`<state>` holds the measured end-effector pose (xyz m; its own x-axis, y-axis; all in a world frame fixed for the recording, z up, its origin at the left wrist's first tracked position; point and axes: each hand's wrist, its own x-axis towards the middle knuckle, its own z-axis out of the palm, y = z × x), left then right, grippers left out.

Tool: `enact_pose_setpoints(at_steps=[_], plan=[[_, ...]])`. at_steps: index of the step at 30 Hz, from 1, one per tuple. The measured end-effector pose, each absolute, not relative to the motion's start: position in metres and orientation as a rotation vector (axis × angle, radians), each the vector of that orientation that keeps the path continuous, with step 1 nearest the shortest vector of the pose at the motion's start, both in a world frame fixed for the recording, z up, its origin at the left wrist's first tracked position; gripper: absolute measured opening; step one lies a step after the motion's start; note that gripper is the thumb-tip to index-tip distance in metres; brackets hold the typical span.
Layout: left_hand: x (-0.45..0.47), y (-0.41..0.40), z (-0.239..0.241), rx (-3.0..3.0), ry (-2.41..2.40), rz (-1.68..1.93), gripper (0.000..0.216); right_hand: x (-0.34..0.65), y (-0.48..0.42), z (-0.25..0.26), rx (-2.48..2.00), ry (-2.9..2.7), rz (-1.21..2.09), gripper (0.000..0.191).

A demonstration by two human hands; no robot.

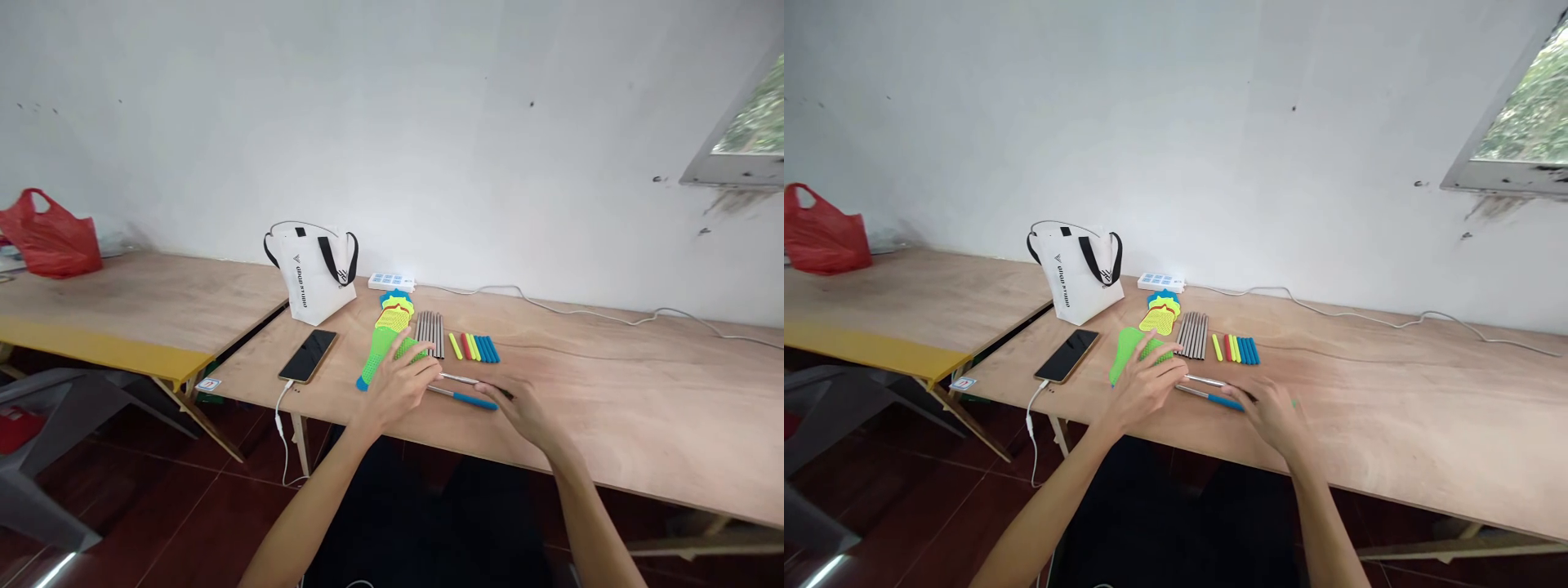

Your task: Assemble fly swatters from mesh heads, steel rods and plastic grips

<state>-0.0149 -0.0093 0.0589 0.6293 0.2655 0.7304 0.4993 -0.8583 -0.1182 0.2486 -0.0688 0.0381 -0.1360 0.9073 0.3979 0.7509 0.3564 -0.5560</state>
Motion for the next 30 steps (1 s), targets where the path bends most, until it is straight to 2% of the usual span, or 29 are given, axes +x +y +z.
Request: enact_pose_setpoints(at_steps=[8,14,19,24,30], plan=[[-0.02,-0.009,0.059,-2.64,-0.635,-1.009,0.021,0.211,-0.072,0.027,-1.497,-1.874,0.043,0.047],[-0.009,-0.015,0.059,-2.659,-0.69,-1.202,0.018,0.217,-0.068,0.03,-1.576,-1.811,0.141,0.045],[-0.006,-0.03,0.065,-2.777,-0.609,-1.506,0.019,0.222,-0.066,0.035,-1.575,-1.579,0.258,0.052],[-0.001,-0.027,0.056,-3.25,-1.004,-1.445,0.03,0.213,-0.069,0.038,-1.423,-1.516,0.445,0.053],[0.009,-0.014,0.047,-3.416,-1.021,-2.124,0.039,0.188,-0.077,0.042,-1.371,-1.606,0.64,0.05]])
